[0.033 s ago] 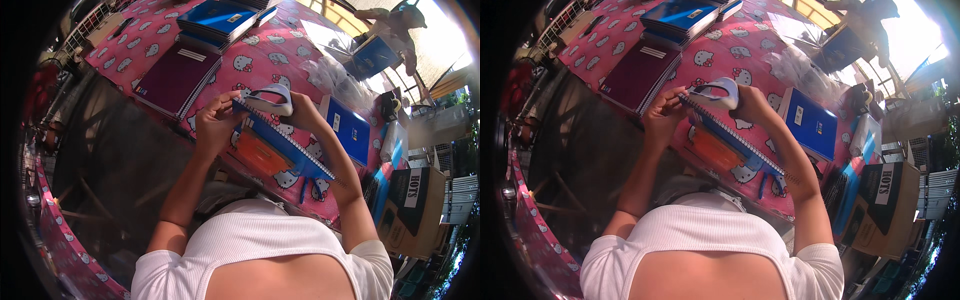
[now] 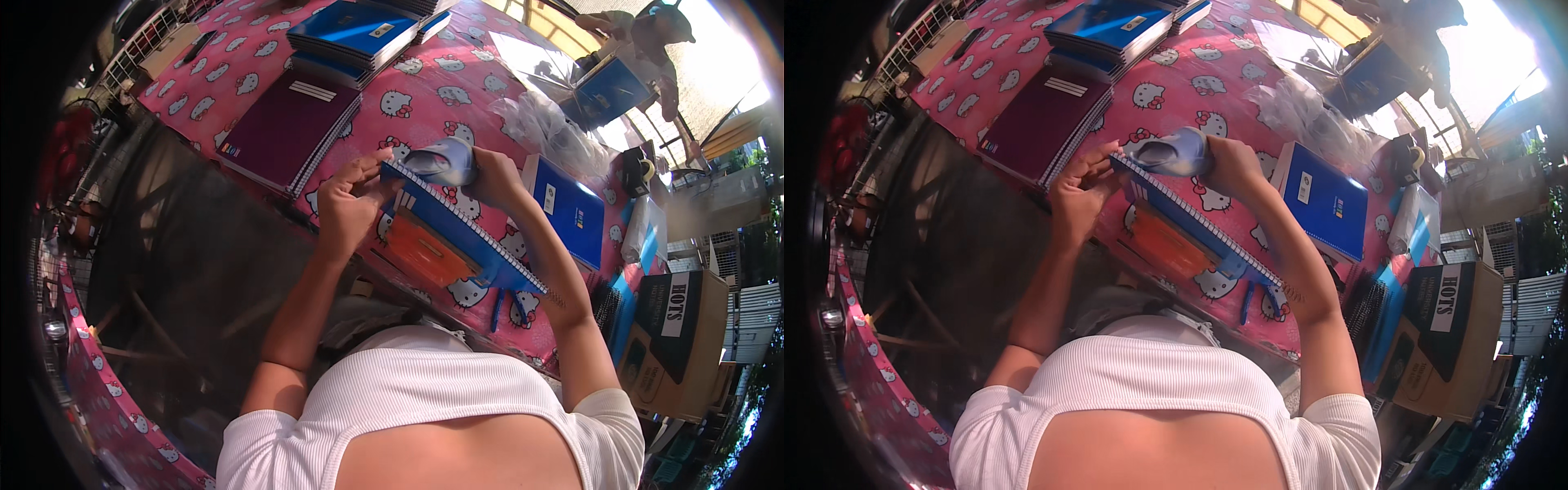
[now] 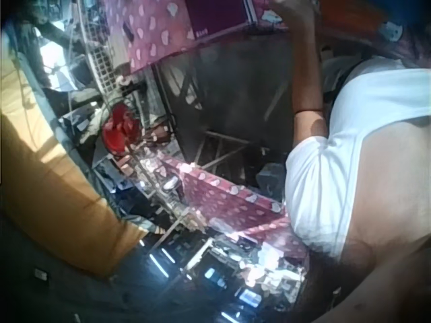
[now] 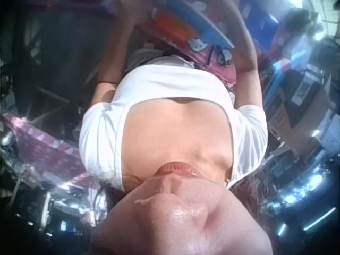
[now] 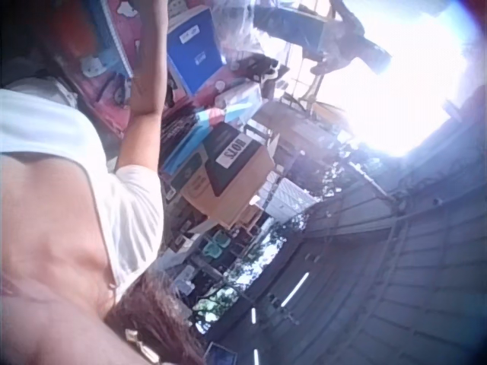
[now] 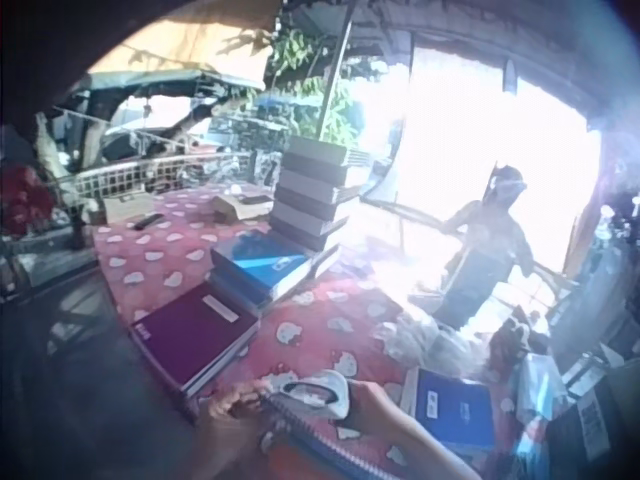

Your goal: The person uses pliers to cut the excess metal spiral from several notebooks after aligning the spiral by hand.

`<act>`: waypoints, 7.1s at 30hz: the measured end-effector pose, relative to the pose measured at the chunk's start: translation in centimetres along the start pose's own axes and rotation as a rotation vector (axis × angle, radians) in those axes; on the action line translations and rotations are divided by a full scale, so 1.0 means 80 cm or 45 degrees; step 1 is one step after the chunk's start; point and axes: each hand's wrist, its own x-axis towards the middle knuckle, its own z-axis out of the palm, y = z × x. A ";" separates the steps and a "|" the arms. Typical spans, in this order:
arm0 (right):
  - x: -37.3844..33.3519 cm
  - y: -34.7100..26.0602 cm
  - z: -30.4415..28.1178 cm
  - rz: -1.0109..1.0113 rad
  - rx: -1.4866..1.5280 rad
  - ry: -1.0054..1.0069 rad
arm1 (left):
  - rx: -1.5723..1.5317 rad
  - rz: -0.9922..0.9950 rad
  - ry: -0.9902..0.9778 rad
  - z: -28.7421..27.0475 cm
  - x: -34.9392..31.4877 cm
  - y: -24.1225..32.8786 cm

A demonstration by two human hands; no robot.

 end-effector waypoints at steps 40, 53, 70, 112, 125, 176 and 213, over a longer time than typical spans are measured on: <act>-0.280 -0.095 -0.054 0.235 0.475 0.819 | 0.419 0.718 -0.499 0.151 0.005 0.038; -0.264 -0.094 -0.064 0.202 0.250 0.902 | 0.402 0.722 -0.498 0.156 -0.005 0.037; -0.328 0.056 0.143 0.514 0.032 0.644 | -0.071 -0.055 0.617 -0.219 0.148 0.056; -0.153 0.207 0.009 -0.024 0.106 0.016 | 1.138 0.631 -0.796 0.066 -0.004 -0.083; -0.150 0.196 0.003 -0.059 -0.007 -0.057 | 1.173 0.264 -0.948 0.073 -0.014 -0.061; -0.237 0.067 0.120 0.344 1.099 0.900 | 0.201 -0.266 -0.370 -0.001 0.038 -0.064; -0.358 0.327 0.070 1.535 -0.057 0.681 | 1.365 0.618 -0.986 0.190 -0.036 0.009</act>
